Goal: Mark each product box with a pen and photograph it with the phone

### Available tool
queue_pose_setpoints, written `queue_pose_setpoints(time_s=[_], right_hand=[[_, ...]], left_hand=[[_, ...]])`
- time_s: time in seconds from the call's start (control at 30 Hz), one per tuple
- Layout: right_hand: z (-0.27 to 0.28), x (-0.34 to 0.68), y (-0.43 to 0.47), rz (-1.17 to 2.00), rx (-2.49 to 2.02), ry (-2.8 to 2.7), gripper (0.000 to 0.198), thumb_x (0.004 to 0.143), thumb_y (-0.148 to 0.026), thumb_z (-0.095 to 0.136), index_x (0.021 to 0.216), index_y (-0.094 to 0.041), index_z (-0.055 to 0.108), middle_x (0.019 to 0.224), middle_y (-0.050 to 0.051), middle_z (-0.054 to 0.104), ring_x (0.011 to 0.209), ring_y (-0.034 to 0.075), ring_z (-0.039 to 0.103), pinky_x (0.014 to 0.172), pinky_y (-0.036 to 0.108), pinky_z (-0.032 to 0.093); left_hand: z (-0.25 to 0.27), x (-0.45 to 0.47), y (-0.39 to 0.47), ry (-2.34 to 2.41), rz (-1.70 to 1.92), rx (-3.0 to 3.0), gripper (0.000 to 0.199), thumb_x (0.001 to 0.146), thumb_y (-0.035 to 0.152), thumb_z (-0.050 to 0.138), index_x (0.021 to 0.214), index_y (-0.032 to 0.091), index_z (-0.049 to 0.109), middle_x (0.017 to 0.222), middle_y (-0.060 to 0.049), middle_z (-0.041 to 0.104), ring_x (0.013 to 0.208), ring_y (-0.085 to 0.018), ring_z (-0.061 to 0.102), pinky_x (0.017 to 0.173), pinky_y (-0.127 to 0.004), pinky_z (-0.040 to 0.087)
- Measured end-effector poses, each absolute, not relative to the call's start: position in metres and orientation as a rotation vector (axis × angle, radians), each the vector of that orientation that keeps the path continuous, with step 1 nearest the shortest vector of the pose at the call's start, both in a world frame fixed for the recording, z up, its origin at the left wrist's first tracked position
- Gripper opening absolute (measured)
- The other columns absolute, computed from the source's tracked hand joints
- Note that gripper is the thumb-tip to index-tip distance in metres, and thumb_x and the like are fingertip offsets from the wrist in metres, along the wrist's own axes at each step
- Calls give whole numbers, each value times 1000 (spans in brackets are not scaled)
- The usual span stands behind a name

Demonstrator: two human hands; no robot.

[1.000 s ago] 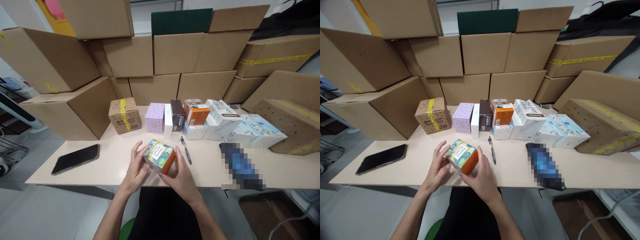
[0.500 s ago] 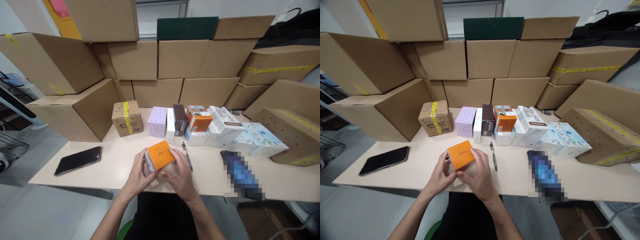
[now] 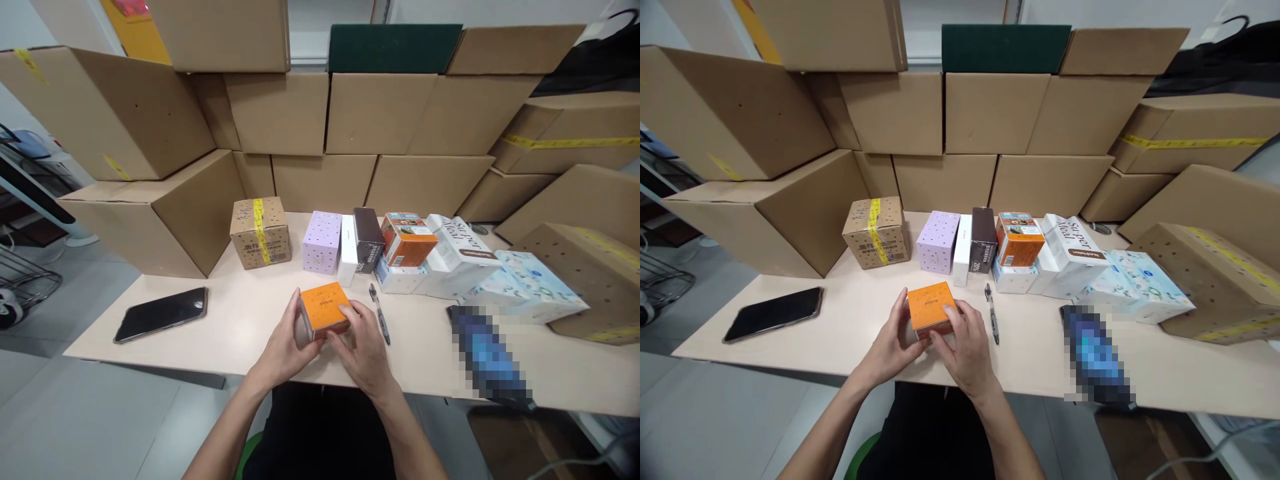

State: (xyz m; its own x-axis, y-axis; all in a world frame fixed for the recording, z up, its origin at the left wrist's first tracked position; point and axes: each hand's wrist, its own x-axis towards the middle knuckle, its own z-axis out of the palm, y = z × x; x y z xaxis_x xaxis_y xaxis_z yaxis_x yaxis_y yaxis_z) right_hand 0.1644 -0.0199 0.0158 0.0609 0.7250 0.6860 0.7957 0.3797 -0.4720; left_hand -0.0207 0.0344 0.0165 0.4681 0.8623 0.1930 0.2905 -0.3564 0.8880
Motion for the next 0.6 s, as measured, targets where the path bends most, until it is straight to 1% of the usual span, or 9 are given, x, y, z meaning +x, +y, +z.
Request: queue_pose_setpoints(time_s=[0.1, 0.2, 0.27, 0.3, 0.37, 0.43, 0.5, 0.53, 0.6], right_hand=[[18, 167, -18, -64, -1357, -1681, 52, 89, -30, 63, 136, -27, 44, 126, 13, 52, 116, 27, 55, 96, 48, 52], [15, 168, -18, 77, -1328, -1655, 51, 90, -28, 61, 138, -27, 43, 129, 13, 50, 122, 26, 54, 100, 47, 51], [8, 167, -21, 158, -1305, -1619, 56, 91, -27, 59, 143, -28, 38, 136, 13, 48, 129, 26, 50, 103, 47, 49], [5, 167, -23, 195, -1297, -1590, 61, 91, -28, 59, 147, -28, 34, 139, 14, 47, 131, 27, 49, 104, 48, 49], [-2, 166, -28, 295, -1287, -1505, 70, 91, -30, 59, 152, -26, 26, 144, 15, 46, 131, 27, 51, 102, 47, 51], [-7, 166, -34, 411, -1285, -1420, 72, 91, -32, 60, 154, -25, 24, 144, 16, 48, 128, 27, 54, 100, 44, 53], [-8, 167, -40, 498, -1293, -1398, 69, 91, -34, 61, 152, -24, 29, 144, 15, 49, 128, 26, 55, 100, 43, 53], [-8, 168, -43, 526, -1300, -1409, 66, 91, -35, 61, 150, -24, 32, 144, 15, 50, 128, 26, 55, 101, 43, 52], [-4, 168, -46, 550, -1314, -1443, 61, 91, -36, 61, 147, -23, 38, 143, 13, 51, 127, 26, 55, 101, 41, 52]], left_hand=[[12, -22, 35, 921, 943, 1925, 100, 84, 33, 71, 156, 31, 1, 156, -16, 30, 143, -31, 38, 114, -52, 38], [11, -22, 37, 838, 1022, 2061, 83, 86, 29, 69, 152, 33, 20, 152, -14, 35, 143, -30, 36, 115, -52, 37], [12, -21, 38, 814, 1060, 2114, 72, 86, 28, 69, 147, 33, 32, 149, -12, 39, 143, -30, 36, 115, -52, 36], [12, -21, 38, 819, 1080, 2106, 70, 86, 29, 70, 146, 32, 35, 147, -12, 41, 141, -30, 38, 115, -52, 37], [15, -20, 36, 854, 1092, 2021, 71, 86, 32, 70, 147, 30, 35, 145, -12, 45, 133, -29, 48, 110, -49, 42], [19, -20, 33, 913, 1043, 1884, 73, 87, 37, 67, 150, 27, 31, 140, -13, 52, 113, -24, 62, 99, -42, 50], [26, -20, 29, 984, 944, 1759, 73, 91, 41, 60, 153, 26, 25, 132, -11, 58, 89, -18, 67, 84, -36, 55], [29, -21, 27, 1014, 893, 1727, 71, 93, 43, 57, 153, 26, 24, 128, -10, 61, 82, -16, 66, 79, -34, 55], [33, -21, 26, 1100, 830, 1739, 66, 95, 46, 51, 153, 28, 25, 124, -9, 63, 83, -18, 66, 80, -35, 54]])
